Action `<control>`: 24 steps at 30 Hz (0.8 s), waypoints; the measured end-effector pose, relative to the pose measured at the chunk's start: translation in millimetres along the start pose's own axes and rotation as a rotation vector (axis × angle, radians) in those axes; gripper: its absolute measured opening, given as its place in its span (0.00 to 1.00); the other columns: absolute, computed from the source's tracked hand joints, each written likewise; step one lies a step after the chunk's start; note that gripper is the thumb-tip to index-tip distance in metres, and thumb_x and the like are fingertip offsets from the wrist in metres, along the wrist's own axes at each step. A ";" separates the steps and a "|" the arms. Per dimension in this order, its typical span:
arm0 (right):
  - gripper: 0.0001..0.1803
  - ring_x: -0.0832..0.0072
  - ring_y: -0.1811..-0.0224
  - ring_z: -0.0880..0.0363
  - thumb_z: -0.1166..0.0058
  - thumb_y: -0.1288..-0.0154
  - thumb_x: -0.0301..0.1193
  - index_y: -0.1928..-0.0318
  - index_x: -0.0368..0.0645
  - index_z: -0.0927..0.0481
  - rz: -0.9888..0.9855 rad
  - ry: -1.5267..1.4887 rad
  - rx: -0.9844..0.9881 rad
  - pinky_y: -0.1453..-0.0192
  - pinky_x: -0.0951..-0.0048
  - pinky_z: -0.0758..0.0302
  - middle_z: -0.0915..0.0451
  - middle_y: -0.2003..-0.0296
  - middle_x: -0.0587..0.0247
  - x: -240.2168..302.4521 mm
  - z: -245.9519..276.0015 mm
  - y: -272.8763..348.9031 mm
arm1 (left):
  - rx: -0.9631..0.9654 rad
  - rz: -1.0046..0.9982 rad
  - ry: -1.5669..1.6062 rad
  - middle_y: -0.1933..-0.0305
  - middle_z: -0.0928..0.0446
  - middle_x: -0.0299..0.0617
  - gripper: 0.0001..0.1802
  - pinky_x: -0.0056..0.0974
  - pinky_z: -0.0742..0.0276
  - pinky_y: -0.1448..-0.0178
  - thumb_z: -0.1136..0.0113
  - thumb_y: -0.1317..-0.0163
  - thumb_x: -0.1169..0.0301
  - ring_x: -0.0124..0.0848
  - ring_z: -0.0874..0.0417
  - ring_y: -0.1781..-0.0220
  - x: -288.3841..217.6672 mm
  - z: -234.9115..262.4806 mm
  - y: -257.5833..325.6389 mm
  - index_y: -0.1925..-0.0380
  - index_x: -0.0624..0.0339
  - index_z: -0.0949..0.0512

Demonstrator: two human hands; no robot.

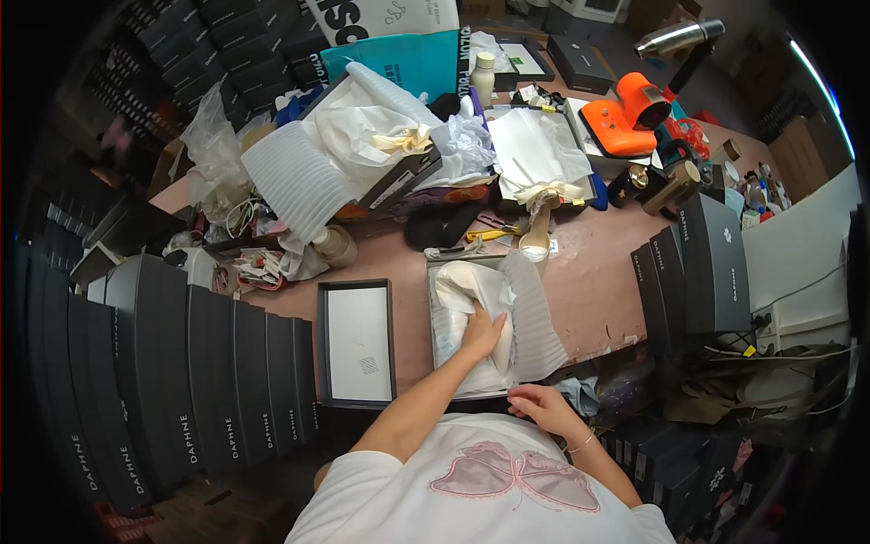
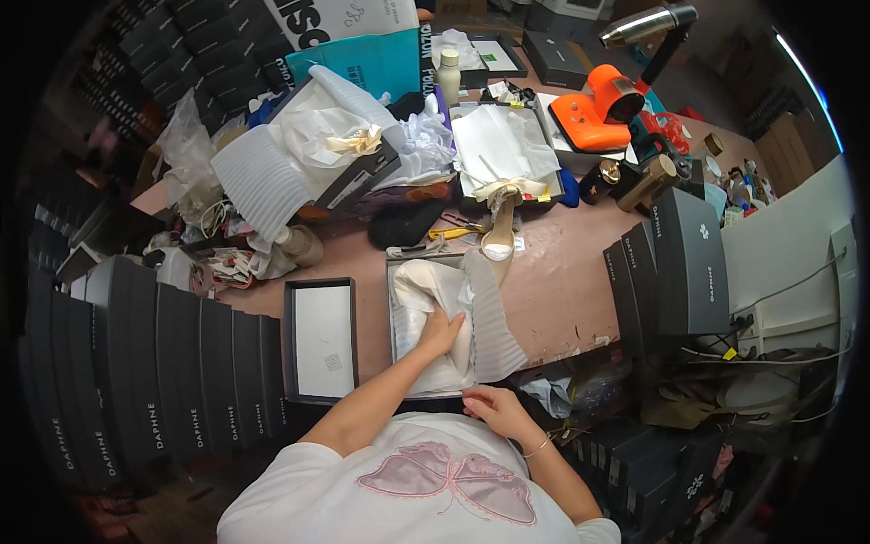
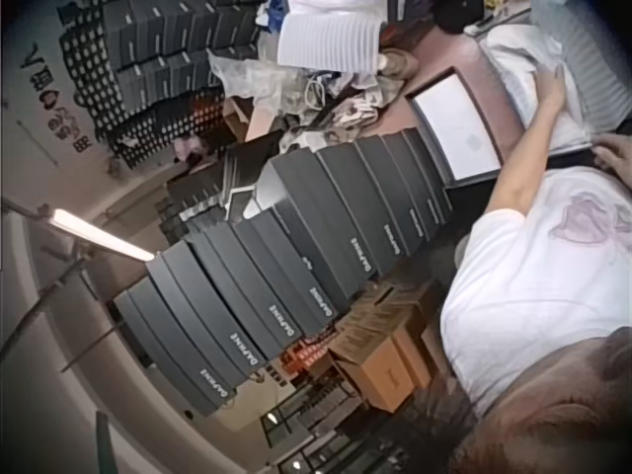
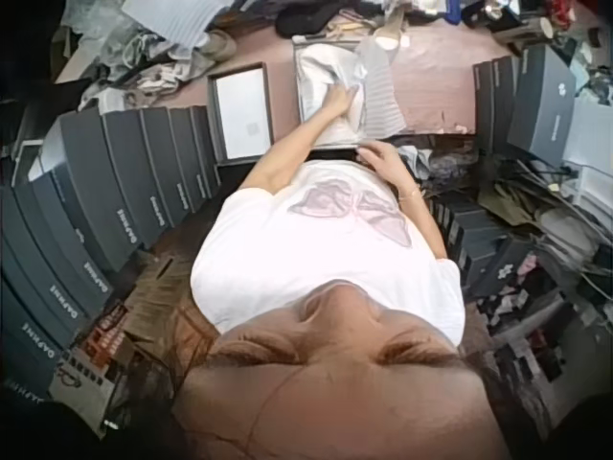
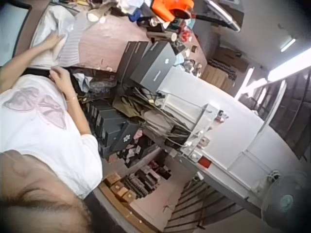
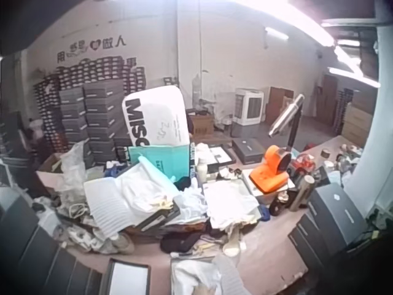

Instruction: The recorder applies glue to high-heeled shoes, inspects them, and packs them into a box with protective materials.

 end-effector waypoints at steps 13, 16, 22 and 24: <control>0.41 0.48 0.61 0.22 0.50 0.42 0.25 0.29 0.43 0.53 0.496 1.184 -0.462 0.59 0.52 0.25 0.24 0.60 0.41 85.1 10.5 -201.6 | 0.501 -0.836 -1.205 0.65 0.18 0.41 0.11 0.56 0.43 0.33 0.47 0.46 0.70 0.41 0.21 0.47 -36.9 15.5 86.2 0.67 0.56 0.16; 0.40 0.48 0.64 0.21 0.56 0.41 0.24 0.29 0.49 0.53 0.419 1.218 -0.440 0.62 0.50 0.25 0.24 0.63 0.44 87.5 5.5 -199.7 | 0.439 -0.786 -1.220 0.75 0.18 0.34 0.10 0.52 0.37 0.39 0.47 0.45 0.67 0.37 0.17 0.63 -32.8 -3.3 73.8 0.75 0.50 0.15; 0.39 0.50 0.67 0.21 0.51 0.42 0.27 0.30 0.51 0.48 0.630 1.275 -0.368 0.62 0.51 0.24 0.24 0.64 0.46 84.7 -31.9 -182.9 | 0.374 -0.751 -1.208 0.74 0.18 0.35 0.09 0.47 0.34 0.49 0.46 0.46 0.67 0.35 0.20 0.69 -33.5 4.7 119.6 0.76 0.50 0.16; 0.40 0.51 0.67 0.20 0.50 0.43 0.28 0.29 0.48 0.49 0.531 1.260 -0.384 0.64 0.53 0.23 0.23 0.66 0.47 64.1 -30.1 -197.3 | 0.270 -0.877 -1.094 0.74 0.18 0.36 0.09 0.45 0.34 0.49 0.46 0.47 0.67 0.34 0.20 0.67 -19.5 8.1 118.8 0.77 0.50 0.16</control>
Point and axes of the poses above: each hand's wrist, its own y-axis away from the middle knuckle, its own z-axis out of the back of the hand, x = y × z, the point moved 9 cm from there along -y, towards the middle knuckle
